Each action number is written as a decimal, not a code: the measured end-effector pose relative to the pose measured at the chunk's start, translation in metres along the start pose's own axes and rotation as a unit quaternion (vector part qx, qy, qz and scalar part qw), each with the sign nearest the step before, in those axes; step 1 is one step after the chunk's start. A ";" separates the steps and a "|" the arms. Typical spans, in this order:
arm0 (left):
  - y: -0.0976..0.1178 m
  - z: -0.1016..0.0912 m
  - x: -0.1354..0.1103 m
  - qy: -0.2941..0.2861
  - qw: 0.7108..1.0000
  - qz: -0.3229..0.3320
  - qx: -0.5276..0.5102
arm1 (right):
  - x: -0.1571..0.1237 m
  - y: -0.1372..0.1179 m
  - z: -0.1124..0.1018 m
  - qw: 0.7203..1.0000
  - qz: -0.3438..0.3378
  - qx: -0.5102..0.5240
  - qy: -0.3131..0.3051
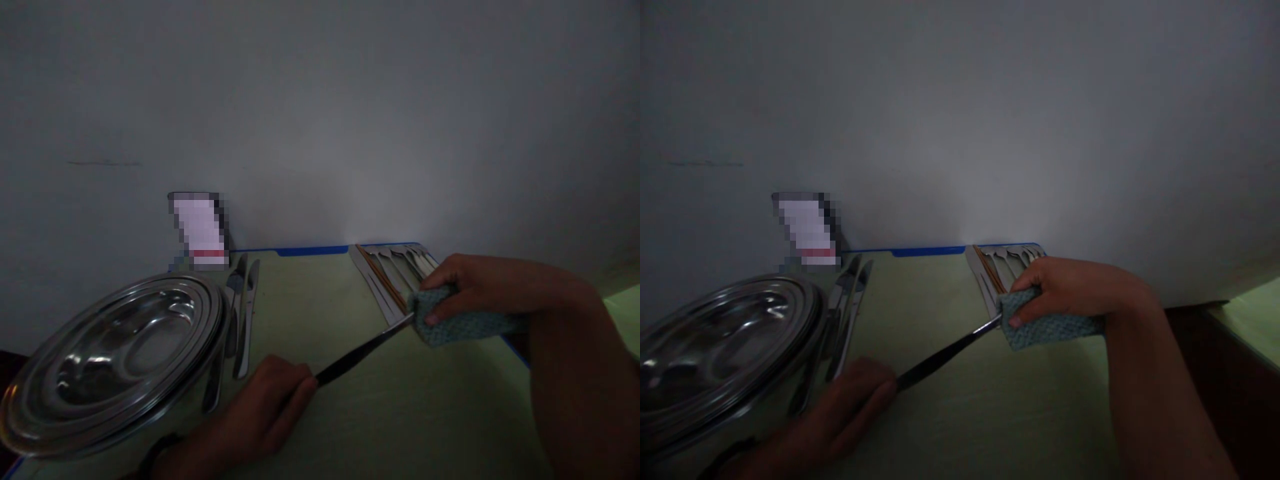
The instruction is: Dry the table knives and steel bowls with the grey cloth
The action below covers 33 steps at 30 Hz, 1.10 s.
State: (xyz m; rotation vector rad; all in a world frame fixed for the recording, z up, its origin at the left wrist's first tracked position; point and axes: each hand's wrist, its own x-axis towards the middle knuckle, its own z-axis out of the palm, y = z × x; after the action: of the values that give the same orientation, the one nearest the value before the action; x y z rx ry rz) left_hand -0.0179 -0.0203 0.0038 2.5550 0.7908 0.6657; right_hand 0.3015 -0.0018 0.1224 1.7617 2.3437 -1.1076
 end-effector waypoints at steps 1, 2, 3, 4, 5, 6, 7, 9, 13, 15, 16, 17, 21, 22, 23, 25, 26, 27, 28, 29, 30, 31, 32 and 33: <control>-0.001 0.002 0.001 -0.005 1.000 0.015 0.014 | 0.001 -0.005 0.002 1.000 0.012 -0.015 -0.009; -0.003 0.004 0.001 -0.007 0.999 0.025 0.024 | 0.003 -0.011 0.005 0.999 0.021 -0.037 -0.016; -0.004 0.006 0.002 -0.008 0.999 0.030 0.031 | 0.005 -0.017 0.008 0.998 0.018 -0.059 -0.019; -0.006 0.007 0.003 -0.006 0.999 0.030 0.035 | 0.008 -0.024 0.011 0.997 0.006 -0.077 -0.023; -0.007 0.009 0.004 -0.002 0.999 0.029 0.038 | 0.011 -0.030 0.016 0.995 -0.010 -0.096 -0.026; -0.008 0.010 0.004 0.003 0.999 0.028 0.040 | 0.015 -0.035 0.020 0.993 -0.029 -0.108 -0.026; -0.009 0.010 0.004 0.004 0.999 0.025 0.042 | 0.018 -0.040 0.025 0.992 -0.043 -0.119 -0.022; -0.009 0.011 0.005 0.009 0.998 0.028 0.047 | 0.025 -0.049 0.035 0.988 -0.067 -0.138 -0.023; -0.011 0.010 0.004 0.006 0.998 0.031 0.058 | 0.036 -0.065 0.057 0.978 -0.080 -0.193 -0.005; -0.012 0.011 0.003 0.013 0.997 0.032 0.068 | 0.040 -0.072 0.067 0.972 -0.077 -0.221 0.006; -0.013 0.010 0.003 0.018 0.997 0.037 0.071 | 0.041 -0.076 0.070 0.970 -0.079 -0.231 0.008; -0.013 0.010 0.003 0.025 0.996 0.044 0.073 | 0.043 -0.079 0.073 0.967 -0.084 -0.238 0.009; -0.011 0.005 0.006 0.050 0.995 0.067 0.056 | 0.047 -0.080 0.072 0.965 -0.109 -0.238 0.017; -0.010 0.004 0.007 0.053 0.995 0.069 0.049 | 0.047 -0.077 0.069 0.967 -0.113 -0.229 0.018; -0.008 0.003 0.007 0.056 0.995 0.067 0.041 | 0.046 -0.073 0.065 0.970 -0.115 -0.213 0.014; -0.006 0.001 0.008 0.058 0.996 0.054 0.027 | 0.044 -0.061 0.053 0.978 -0.120 -0.169 -0.002; -0.006 0.001 0.008 0.058 0.997 0.045 0.020 | 0.042 -0.054 0.047 0.982 -0.121 -0.144 -0.016; -0.005 0.001 0.008 0.058 0.998 0.036 0.012 | 0.041 -0.047 0.040 0.985 -0.119 -0.121 -0.033; -0.005 0.002 0.007 0.057 0.998 0.026 0.002 | 0.039 -0.039 0.034 0.988 -0.111 -0.100 -0.046; -0.006 0.002 0.007 0.054 0.998 0.015 -0.008 | 0.038 -0.032 0.028 0.990 -0.098 -0.080 -0.058; -0.006 0.003 0.007 0.050 0.999 0.003 -0.018 | 0.036 -0.025 0.022 0.992 -0.087 -0.062 -0.067; -0.007 0.003 0.006 0.047 0.998 -0.007 -0.029 | 0.034 -0.018 0.017 0.993 -0.075 -0.047 -0.073; -0.007 0.003 0.005 0.043 0.998 -0.016 -0.039 | 0.031 -0.011 0.012 0.995 -0.060 -0.033 -0.076; -0.008 0.003 0.005 0.038 0.998 -0.027 -0.048 | 0.028 -0.005 0.008 0.996 -0.040 -0.019 -0.072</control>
State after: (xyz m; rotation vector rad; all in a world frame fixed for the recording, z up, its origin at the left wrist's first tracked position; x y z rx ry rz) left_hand -0.0160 -0.0121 -0.0008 2.4255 0.8285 0.7701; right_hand 0.2842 0.0166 0.1078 1.5328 2.3513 -1.1491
